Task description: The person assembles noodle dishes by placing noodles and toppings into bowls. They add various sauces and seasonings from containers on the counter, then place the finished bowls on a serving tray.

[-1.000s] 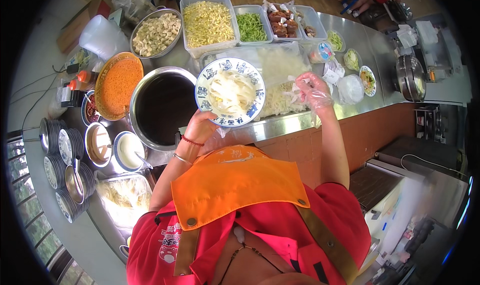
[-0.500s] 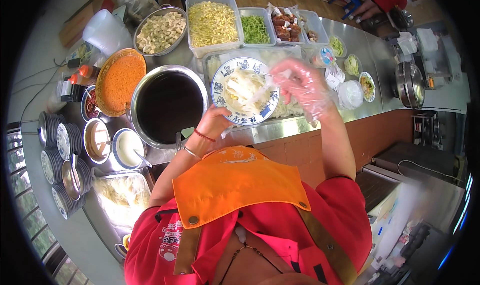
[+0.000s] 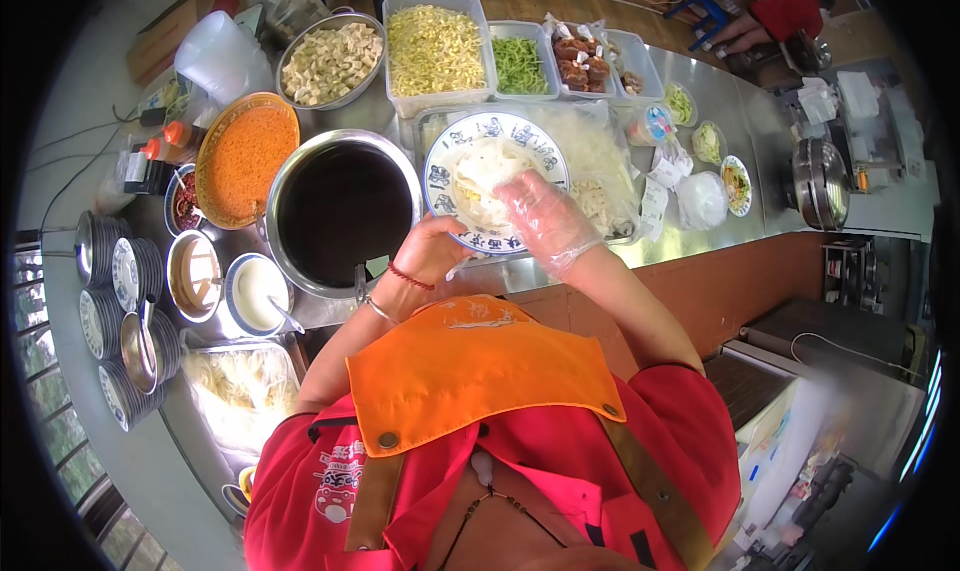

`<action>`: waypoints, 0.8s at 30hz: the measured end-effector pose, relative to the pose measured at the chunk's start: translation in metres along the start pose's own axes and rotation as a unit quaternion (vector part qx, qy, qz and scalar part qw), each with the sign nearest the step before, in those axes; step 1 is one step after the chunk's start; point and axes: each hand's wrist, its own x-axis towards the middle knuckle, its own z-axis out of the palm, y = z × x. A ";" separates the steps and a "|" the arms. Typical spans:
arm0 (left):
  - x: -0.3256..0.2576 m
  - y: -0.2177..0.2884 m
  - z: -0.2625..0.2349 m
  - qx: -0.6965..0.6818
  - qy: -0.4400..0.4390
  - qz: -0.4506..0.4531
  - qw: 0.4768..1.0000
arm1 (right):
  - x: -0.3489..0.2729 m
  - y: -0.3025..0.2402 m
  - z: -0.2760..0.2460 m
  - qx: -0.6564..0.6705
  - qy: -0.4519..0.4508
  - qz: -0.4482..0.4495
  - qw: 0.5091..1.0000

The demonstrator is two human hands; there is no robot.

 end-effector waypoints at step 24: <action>-0.008 -0.002 -0.011 -0.013 0.009 0.029 0.999 | 0.000 0.011 -0.028 0.019 0.206 -0.057 0.977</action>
